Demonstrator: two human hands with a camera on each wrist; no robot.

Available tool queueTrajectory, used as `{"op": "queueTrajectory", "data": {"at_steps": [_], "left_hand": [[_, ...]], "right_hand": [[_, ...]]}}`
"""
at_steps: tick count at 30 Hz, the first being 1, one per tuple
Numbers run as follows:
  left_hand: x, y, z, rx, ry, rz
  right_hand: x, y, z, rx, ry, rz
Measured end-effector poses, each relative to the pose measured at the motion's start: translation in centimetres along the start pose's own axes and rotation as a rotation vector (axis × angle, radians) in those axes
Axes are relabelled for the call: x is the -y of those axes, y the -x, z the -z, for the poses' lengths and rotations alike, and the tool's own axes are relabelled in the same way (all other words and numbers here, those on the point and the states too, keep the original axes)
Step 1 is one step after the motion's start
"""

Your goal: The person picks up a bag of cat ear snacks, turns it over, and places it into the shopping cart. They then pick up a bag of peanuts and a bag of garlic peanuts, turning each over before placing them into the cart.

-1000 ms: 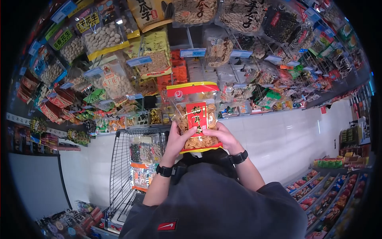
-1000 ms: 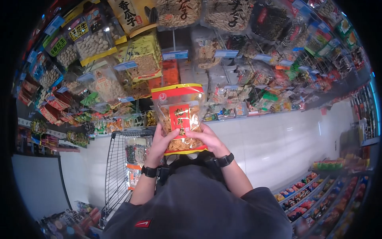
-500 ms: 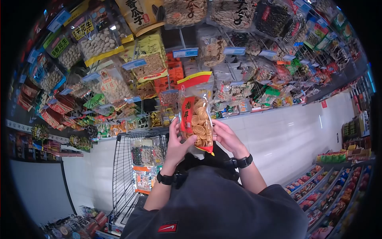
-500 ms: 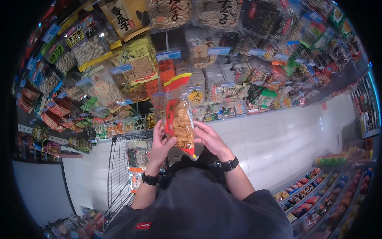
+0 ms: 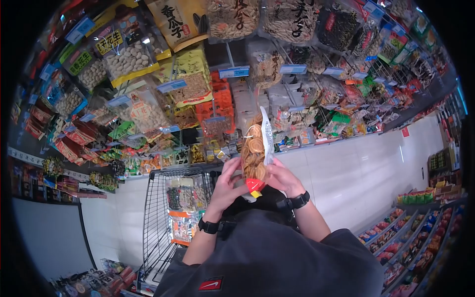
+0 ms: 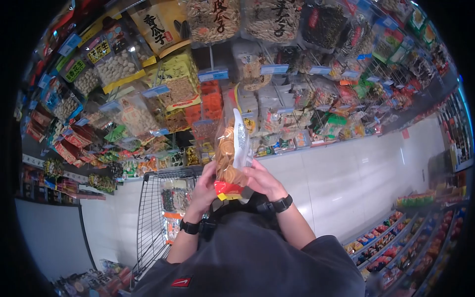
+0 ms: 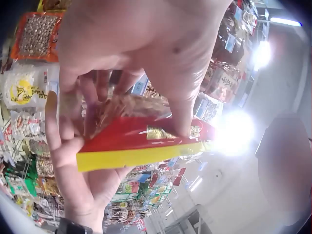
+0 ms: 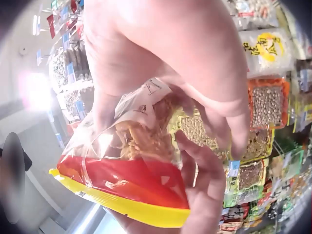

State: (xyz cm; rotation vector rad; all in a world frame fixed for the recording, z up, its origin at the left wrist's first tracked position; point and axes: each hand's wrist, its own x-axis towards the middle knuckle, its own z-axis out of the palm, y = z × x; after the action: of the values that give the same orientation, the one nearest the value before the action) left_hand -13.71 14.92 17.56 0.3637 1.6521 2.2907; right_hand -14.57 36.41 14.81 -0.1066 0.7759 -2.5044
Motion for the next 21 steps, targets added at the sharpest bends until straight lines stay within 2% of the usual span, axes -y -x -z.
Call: {"op": "queueTrajectory", "data": {"at_steps": [2, 4, 5, 6, 9, 11, 12, 14, 15, 17, 18, 19, 20, 21], "left_hand": [[-1.3, 0.3, 0.3, 0.000, -0.105, -0.066], [-2.7, 0.6, 0.3, 0.011, 0.066, -0.005], [-1.9, 0.7, 1.2, 0.020, 0.162, 0.038], [-1.9, 0.9, 1.5, 0.020, 0.162, 0.038], [-1.5, 1.2, 1.7, 0.022, 0.160, 0.058], [-0.9, 1.4, 1.7, 0.080, 0.362, 0.035], [-1.1, 1.3, 1.7, 0.081, 0.363, 0.036], [-1.8, 1.2, 1.7, 0.105, 0.702, -0.003], [-2.1, 1.1, 1.7, 0.106, 0.701, -0.003], [-2.8, 1.0, 1.8, -0.183, 0.343, -0.050], [-3.0, 1.0, 1.9, -0.182, 0.344, -0.049], [-3.2, 1.0, 2.1, -0.254, 0.013, -0.073], [-3.4, 0.9, 2.2, -0.321, -0.320, -0.095], [-3.4, 0.8, 1.9, -0.312, -0.237, -0.088]], "right_hand": [[0.5, 0.1, -0.6, -0.019, -0.044, 0.101], [1.2, 0.0, -0.7, -0.059, -0.009, 0.115], [1.4, 0.0, -0.7, -0.120, 0.039, 0.132], [1.6, 0.0, -0.7, -0.181, 0.088, 0.149], [1.7, -0.1, -0.5, -0.184, 0.109, 0.144], [1.7, -0.1, -0.6, -0.180, 0.126, 0.148], [1.7, -0.1, -0.7, -0.189, 0.145, 0.156], [1.7, -0.3, -1.1, -0.196, 0.163, 0.167], [1.9, -0.4, -1.6, -0.224, 0.152, 0.179], [2.3, -0.5, -2.7, -0.254, 0.141, 0.191], [2.5, -0.6, -3.4, -0.295, 0.322, 0.197], [2.6, -0.7, -3.8, -0.335, 0.503, 0.201], [2.5, -0.9, -3.9, -0.334, 0.503, 0.201], [2.4, -0.9, -4.0, -0.339, 0.559, 0.219]]}}
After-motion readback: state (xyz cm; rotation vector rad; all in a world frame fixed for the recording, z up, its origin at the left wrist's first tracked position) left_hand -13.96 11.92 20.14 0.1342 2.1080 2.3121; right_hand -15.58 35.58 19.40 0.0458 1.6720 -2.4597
